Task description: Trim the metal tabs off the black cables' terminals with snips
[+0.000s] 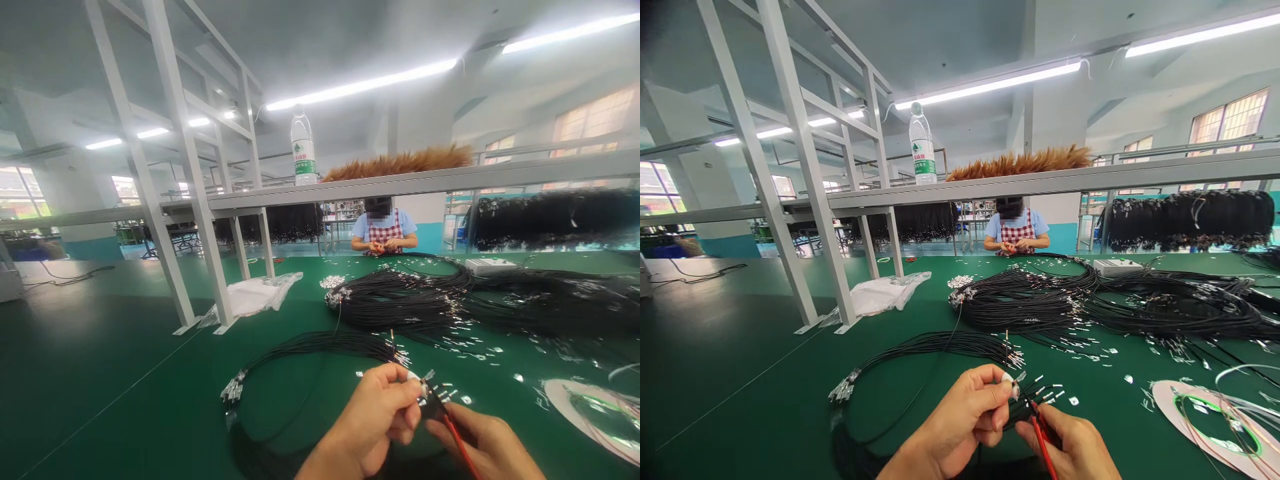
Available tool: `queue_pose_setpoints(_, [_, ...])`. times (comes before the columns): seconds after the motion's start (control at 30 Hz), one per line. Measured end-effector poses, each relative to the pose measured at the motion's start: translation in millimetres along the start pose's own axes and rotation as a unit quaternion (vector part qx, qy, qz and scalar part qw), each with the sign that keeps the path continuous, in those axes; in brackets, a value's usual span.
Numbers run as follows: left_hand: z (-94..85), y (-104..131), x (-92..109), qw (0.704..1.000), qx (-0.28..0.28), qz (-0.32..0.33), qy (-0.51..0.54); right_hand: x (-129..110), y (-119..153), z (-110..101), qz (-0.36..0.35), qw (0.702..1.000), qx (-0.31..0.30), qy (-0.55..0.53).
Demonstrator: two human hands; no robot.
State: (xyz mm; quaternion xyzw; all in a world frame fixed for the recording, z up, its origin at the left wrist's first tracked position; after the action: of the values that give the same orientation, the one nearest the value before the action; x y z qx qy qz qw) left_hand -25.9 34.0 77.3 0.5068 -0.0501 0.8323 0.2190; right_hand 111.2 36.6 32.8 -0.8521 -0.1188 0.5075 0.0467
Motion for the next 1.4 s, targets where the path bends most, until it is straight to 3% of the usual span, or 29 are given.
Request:
queue_pose_setpoints(0.13, [2.3, 0.4, -6.5, 0.989, -0.102, -0.083, 0.071, 3.0, -2.8, -1.4, -0.028, 1.0, -0.004, 0.004])
queue_pose_setpoints(0.2, [4.5, 1.0, -8.4, 0.983, -0.125, -0.103, 0.081, 3.5, -3.3, -0.8, -0.023, 0.999, -0.026, 0.002])
queue_pose_setpoints(0.33, [0.8, 0.6, -2.1, 0.999, -0.017, -0.022, -0.02, 0.7, -3.5, -4.9, -0.033, 0.999, -0.026, 0.033])
queue_pose_setpoints(0.4, [1.5, 2.3, -0.2, 0.999, 0.001, -0.007, -0.041, 1.0, -3.6, -5.0, -0.049, 0.998, -0.019, 0.048])
queue_pose_setpoints(0.53, [11.3, 8.2, -4.2, 0.989, -0.106, -0.091, 0.059, 10.5, -5.3, -3.7, -0.055, 0.996, 0.022, 0.067])
queue_pose_setpoints(0.6, [15.2, 11.3, -1.7, 0.982, -0.141, -0.098, 0.082, 16.4, -6.7, -4.4, -0.026, 0.995, 0.038, 0.085])
queue_pose_setpoints(0.67, [14.6, 10.8, 2.7, 0.989, -0.118, -0.06, 0.063, 18.1, -7.3, -7.0, 0.014, 0.996, 0.047, 0.07])
queue_pose_setpoints(0.73, [10.2, 7.5, 5.4, 0.998, -0.052, 0.001, 0.021, 14.8, -5.5, -12.0, 0.056, 0.996, 0.071, -0.015])
queue_pose_setpoints(0.8, [6.9, 3.2, 2.5, 0.999, 0.003, 0.043, -0.018, 8.4, -1.3, -15.2, 0.088, 0.98, 0.1, -0.145])
queue_pose_setpoints(0.9, [6.9, -4.2, -10.5, 0.996, 0.03, 0.059, -0.058, -1.8, 5.8, -14.5, 0.109, 0.947, 0.13, -0.274])
queue_pose_setpoints(1.1, [11.0, -9.4, -28.1, 0.99, 0.049, 0.065, -0.114, -7.0, 9.7, -7.9, 0.12, 0.948, 0.116, -0.272])
queue_pose_setpoints(1.4, [10.8, -13.9, -36.3, 0.994, 0.04, 0.082, -0.06, -3.8, 10.7, -4.9, 0.122, 0.94, 0.105, -0.301])
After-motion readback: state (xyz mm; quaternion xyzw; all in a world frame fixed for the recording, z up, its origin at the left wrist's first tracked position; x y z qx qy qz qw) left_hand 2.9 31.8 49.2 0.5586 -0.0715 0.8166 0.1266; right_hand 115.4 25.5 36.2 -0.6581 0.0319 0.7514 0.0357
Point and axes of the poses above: each hand's wrist, its own y-axis away from the middle knuckle, its own z-axis out of the palm, x = y × z, the point moved 5 cm from there along -y, towards the middle knuckle, and after that the axes turned 10 degrees about y, right-handed, at the moved point
